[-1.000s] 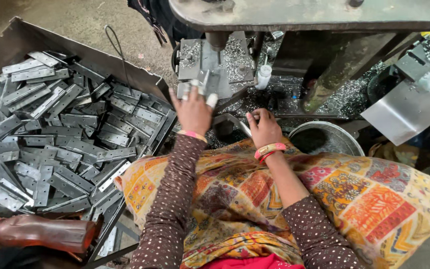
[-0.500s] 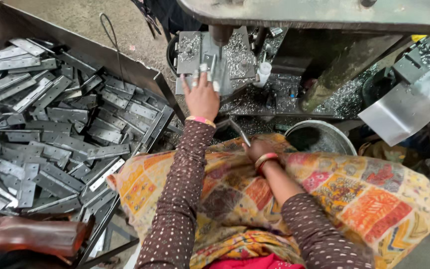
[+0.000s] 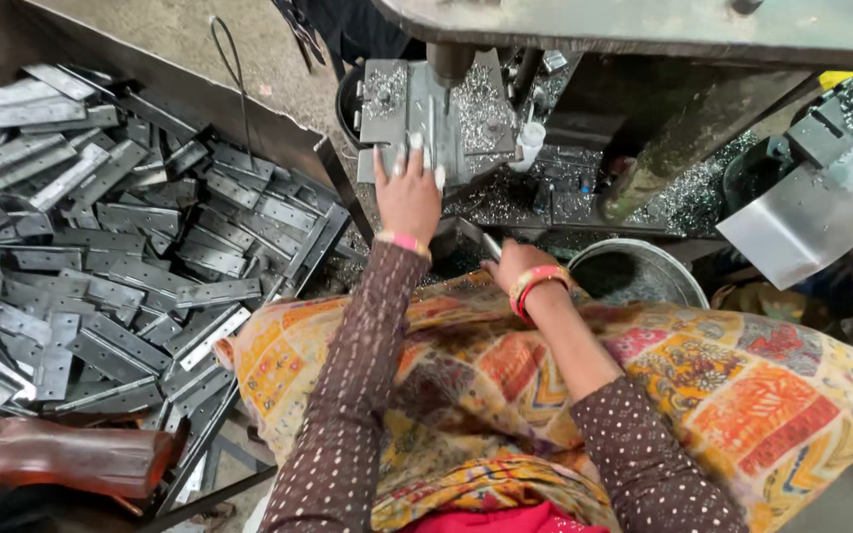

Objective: The person sits on the floor and repeatedly picks up metal brackets from a bin, places them under a drill press, and operates the machine using a lever. The person then removes the processed bracket and places it into a pile.

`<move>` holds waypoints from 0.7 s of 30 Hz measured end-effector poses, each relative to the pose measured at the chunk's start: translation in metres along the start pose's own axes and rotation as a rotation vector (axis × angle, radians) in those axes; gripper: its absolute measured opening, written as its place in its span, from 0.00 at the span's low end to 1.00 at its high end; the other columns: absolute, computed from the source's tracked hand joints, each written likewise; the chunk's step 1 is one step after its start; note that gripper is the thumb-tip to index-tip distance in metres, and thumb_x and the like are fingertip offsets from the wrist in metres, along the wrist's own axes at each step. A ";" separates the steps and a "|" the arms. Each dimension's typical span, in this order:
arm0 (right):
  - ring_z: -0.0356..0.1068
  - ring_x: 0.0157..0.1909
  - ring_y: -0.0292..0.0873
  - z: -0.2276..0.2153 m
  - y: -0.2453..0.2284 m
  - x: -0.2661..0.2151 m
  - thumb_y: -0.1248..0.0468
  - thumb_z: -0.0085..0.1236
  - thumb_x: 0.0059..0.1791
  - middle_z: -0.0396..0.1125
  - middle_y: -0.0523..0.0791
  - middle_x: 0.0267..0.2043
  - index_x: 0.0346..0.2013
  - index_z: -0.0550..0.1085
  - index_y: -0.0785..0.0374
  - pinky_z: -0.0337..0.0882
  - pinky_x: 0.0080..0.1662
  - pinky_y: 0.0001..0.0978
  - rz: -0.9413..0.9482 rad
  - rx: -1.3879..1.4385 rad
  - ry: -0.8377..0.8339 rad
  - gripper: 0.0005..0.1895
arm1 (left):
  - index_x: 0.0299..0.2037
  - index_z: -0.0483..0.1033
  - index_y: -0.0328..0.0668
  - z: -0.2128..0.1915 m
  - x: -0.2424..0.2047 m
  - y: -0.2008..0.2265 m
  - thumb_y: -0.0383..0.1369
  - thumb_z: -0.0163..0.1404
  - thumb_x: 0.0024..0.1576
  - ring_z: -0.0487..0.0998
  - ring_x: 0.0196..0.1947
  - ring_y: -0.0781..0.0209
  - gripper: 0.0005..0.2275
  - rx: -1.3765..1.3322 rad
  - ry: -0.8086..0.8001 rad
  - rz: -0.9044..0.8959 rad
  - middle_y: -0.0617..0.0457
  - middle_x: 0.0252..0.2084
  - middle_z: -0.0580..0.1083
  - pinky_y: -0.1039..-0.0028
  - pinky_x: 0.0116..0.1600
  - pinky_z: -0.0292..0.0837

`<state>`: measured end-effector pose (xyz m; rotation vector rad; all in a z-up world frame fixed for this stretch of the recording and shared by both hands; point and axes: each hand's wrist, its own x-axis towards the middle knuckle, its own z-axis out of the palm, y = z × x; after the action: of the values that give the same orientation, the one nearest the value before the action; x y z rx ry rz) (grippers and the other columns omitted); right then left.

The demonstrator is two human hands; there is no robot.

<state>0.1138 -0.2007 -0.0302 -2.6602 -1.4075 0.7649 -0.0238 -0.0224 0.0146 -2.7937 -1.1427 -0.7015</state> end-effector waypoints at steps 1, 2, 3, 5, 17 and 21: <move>0.76 0.43 0.61 -0.002 -0.001 -0.004 0.43 0.56 0.51 0.75 0.58 0.41 0.44 0.77 0.66 0.74 0.46 0.51 -0.023 -0.010 0.024 0.27 | 0.39 0.83 0.42 0.004 0.004 0.000 0.35 0.46 0.62 0.67 0.68 0.49 0.11 0.024 -0.031 -0.013 0.47 0.65 0.70 0.42 0.75 0.35; 0.76 0.43 0.61 -0.002 -0.002 -0.006 0.43 0.56 0.51 0.75 0.58 0.40 0.44 0.77 0.66 0.74 0.46 0.51 -0.046 -0.020 0.052 0.27 | 0.38 0.84 0.43 0.008 0.009 0.000 0.35 0.46 0.62 0.67 0.67 0.49 0.11 0.050 -0.059 -0.024 0.46 0.65 0.70 0.42 0.75 0.34; 0.76 0.43 0.60 0.002 -0.002 -0.009 0.43 0.55 0.51 0.75 0.57 0.41 0.43 0.78 0.64 0.74 0.46 0.52 0.007 -0.010 0.019 0.26 | 0.37 0.84 0.44 0.010 0.016 0.000 0.35 0.46 0.61 0.68 0.67 0.49 0.11 0.075 -0.087 -0.035 0.46 0.65 0.70 0.43 0.74 0.34; 0.76 0.43 0.59 0.021 0.000 -0.015 0.42 0.53 0.52 0.75 0.57 0.41 0.42 0.80 0.60 0.74 0.47 0.52 0.115 0.014 -0.041 0.24 | 0.38 0.84 0.44 0.012 0.024 -0.001 0.36 0.46 0.61 0.69 0.66 0.51 0.12 0.078 -0.055 -0.033 0.47 0.66 0.70 0.43 0.75 0.33; 0.76 0.44 0.58 0.006 -0.009 -0.010 0.43 0.53 0.52 0.75 0.57 0.41 0.45 0.79 0.58 0.73 0.48 0.51 0.114 0.078 -0.138 0.23 | 0.41 0.85 0.44 0.013 0.027 -0.005 0.39 0.51 0.57 0.69 0.64 0.51 0.12 0.074 0.035 -0.008 0.48 0.63 0.71 0.44 0.75 0.36; 0.75 0.44 0.61 -0.021 -0.015 -0.019 0.44 0.54 0.52 0.75 0.57 0.42 0.46 0.77 0.63 0.73 0.46 0.52 0.000 -0.031 0.024 0.25 | 0.39 0.85 0.46 0.026 0.040 0.000 0.35 0.49 0.60 0.68 0.67 0.52 0.10 0.005 -0.132 -0.090 0.50 0.64 0.71 0.44 0.76 0.35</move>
<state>0.1022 -0.2026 0.0003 -2.6829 -1.4249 0.7151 0.0115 0.0095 0.0083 -2.8366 -1.2965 -0.5260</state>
